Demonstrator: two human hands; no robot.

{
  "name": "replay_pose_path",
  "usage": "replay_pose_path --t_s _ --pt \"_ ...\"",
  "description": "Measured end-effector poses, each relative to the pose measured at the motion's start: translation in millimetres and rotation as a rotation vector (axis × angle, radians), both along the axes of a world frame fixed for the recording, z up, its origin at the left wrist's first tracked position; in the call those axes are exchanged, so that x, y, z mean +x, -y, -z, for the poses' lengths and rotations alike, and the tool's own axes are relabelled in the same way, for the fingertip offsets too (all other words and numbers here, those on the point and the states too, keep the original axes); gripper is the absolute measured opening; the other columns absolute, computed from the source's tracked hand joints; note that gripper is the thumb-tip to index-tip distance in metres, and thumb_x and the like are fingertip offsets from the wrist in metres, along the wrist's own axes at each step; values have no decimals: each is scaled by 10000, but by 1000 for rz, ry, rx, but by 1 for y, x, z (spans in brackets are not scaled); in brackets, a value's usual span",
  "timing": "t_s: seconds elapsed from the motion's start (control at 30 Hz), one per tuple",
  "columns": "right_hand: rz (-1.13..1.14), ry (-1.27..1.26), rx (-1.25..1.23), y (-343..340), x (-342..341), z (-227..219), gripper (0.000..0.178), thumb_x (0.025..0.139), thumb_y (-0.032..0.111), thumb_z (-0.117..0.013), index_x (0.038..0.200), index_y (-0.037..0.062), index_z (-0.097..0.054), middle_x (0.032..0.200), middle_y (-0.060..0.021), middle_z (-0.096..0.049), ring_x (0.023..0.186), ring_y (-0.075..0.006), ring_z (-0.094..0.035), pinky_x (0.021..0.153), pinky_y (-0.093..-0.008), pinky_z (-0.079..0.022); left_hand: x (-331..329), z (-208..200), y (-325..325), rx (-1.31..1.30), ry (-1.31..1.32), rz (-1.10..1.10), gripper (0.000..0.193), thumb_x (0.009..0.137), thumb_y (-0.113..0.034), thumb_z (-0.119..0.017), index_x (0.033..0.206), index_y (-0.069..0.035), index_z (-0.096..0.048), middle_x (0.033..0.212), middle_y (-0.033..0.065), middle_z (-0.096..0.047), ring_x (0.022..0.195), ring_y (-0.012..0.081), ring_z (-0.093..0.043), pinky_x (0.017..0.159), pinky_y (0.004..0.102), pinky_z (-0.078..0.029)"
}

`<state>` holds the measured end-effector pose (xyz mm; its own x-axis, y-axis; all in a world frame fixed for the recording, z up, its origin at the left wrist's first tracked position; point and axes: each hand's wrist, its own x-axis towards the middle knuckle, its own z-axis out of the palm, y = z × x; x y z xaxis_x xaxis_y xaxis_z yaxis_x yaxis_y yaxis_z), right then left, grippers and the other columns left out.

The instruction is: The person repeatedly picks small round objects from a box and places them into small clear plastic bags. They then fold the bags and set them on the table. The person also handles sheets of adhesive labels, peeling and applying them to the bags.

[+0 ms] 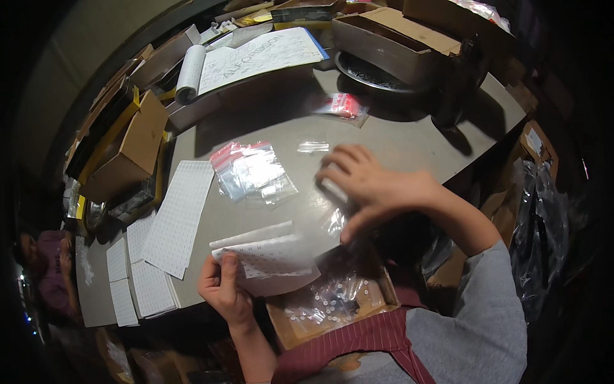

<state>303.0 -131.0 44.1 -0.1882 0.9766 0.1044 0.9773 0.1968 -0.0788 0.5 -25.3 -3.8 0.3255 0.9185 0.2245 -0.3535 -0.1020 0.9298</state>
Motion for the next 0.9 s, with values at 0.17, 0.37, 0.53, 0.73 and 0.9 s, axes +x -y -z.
replay_pose_path --t_s 0.17,0.37,0.53,0.73,0.9 --pt "236 -291 204 -29 36 2 623 868 521 -745 1265 68 -584 1287 -191 -523 1238 -374 -485 1062 -481 -399 2 4 -5 19 26 48 171 953 -103 -705 990 64 -699 880 43 -688 784 87 -581 742 221 -442" --pt "160 -286 289 -68 47 40 259 943 250 -707 1073 30 -664 1074 -126 -624 1039 -297 -596 874 -403 -480 -2 1 -5 86 -75 11 185 951 -115 -708 998 64 -703 877 36 -685 784 83 -573 745 220 -435" --pt "252 -1083 79 -61 33 18 242 1015 245 -644 946 13 -650 800 -5 -583 744 -111 -564 674 -275 -457 0 2 -2 40 -46 13 176 950 -112 -707 989 60 -702 874 31 -682 791 83 -570 751 218 -430" --pt "395 -639 -265 -39 31 -1 592 1020 532 -574 753 9 -653 586 -22 -522 547 -129 -480 527 -333 -401 0 0 -3 65 -52 18 170 950 -113 -708 976 55 -706 875 28 -682 794 84 -571 753 218 -428" --pt "498 -326 66 -22 18 -23 425 1019 364 -622 852 -22 -682 645 -138 -570 586 -207 -545 567 -352 -435 3 -1 -2 54 -119 26 151 942 -92 -721 959 58 -708 849 14 -672 763 66 -560 718 205 -424"
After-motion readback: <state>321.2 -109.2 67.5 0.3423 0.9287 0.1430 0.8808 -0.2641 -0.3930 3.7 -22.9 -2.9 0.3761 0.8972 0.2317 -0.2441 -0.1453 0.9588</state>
